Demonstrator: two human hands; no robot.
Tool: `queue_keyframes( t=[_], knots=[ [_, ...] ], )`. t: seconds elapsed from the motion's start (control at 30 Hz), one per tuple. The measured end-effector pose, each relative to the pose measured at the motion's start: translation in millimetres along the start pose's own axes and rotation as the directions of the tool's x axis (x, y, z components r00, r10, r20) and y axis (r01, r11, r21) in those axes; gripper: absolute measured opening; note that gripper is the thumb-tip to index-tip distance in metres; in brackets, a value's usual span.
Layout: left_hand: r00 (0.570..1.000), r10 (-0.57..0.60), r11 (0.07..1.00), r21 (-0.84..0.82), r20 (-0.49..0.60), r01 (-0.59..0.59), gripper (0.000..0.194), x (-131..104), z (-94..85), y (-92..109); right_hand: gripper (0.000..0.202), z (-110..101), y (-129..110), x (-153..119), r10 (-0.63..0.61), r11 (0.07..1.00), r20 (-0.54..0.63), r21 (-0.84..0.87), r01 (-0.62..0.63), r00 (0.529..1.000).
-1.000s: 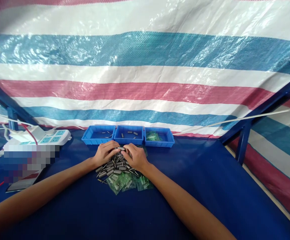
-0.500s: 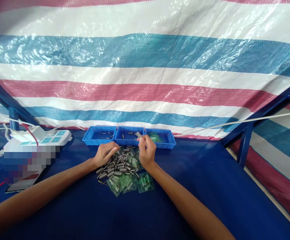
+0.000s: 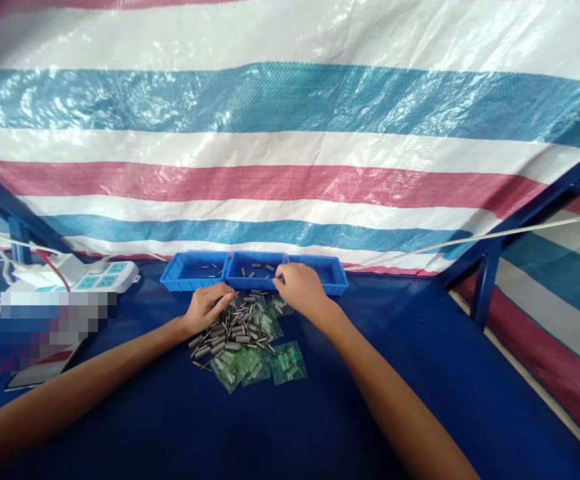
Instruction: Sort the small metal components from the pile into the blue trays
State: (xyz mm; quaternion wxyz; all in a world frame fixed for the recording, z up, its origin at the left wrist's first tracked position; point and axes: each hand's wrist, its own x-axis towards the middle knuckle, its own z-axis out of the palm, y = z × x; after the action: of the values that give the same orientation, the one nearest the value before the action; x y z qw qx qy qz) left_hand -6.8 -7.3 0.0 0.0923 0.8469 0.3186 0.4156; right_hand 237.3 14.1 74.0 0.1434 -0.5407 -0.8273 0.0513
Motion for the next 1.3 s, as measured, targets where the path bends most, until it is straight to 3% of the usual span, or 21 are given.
queue_keyframes(
  t=[0.13,0.2,0.5,0.67,0.73,0.83,0.93,1.03,1.17,1.3],
  knots=[
    [1.0,0.009,1.0,-0.009,-0.001,-0.009,0.017,0,-0.1,0,0.017,-5,-6,-9,-0.028,0.981,0.277,-0.177,0.079,0.96],
    [1.0,0.011,1.0,-0.001,0.009,-0.011,0.016,0,-0.1,0,0.02,-1,-10,-14,-0.024,0.961,0.357,-0.25,0.12,0.934],
    [1.0,0.009,0.999,0.034,0.022,-0.009,0.019,-1,0.5,-1,0.017,15,-26,-20,-0.027,0.936,0.416,-0.309,0.169,0.909],
    [1.0,-0.003,1.0,0.016,0.017,0.003,0.02,-1,-0.4,1,0.016,-2,-21,-14,-0.051,0.961,0.303,-0.244,0.129,0.952],
    [0.999,-0.052,0.999,0.008,-0.012,0.052,0.019,0,-1.4,3,0.018,-9,-21,-13,-0.112,0.985,0.181,-0.111,0.133,0.977],
    [0.991,-0.132,0.991,0.002,-0.014,0.132,0.034,2,-2.5,4,0.02,-10,-27,-13,-0.164,0.964,0.031,0.215,0.154,0.986],
    [0.995,-0.099,0.995,0.029,-0.004,0.099,0.028,2,-2.2,3,0.019,4,-36,-14,-0.179,0.816,-0.006,0.557,0.153,0.984],
    [0.995,-0.1,0.992,0.074,-0.019,0.101,0.024,1,-0.8,1,0.016,29,-40,-16,-0.101,0.663,-0.067,0.739,0.117,0.993],
    [0.996,-0.091,0.992,0.089,-0.006,0.092,0.026,0,0.6,-1,0.022,57,-38,-19,-0.059,0.667,-0.173,0.726,0.168,0.983],
    [0.999,-0.05,0.995,0.088,0.012,0.049,0.027,0,1.1,-1,0.025,70,-37,-22,-0.04,0.695,-0.241,0.691,0.2,0.97]
  ],
)
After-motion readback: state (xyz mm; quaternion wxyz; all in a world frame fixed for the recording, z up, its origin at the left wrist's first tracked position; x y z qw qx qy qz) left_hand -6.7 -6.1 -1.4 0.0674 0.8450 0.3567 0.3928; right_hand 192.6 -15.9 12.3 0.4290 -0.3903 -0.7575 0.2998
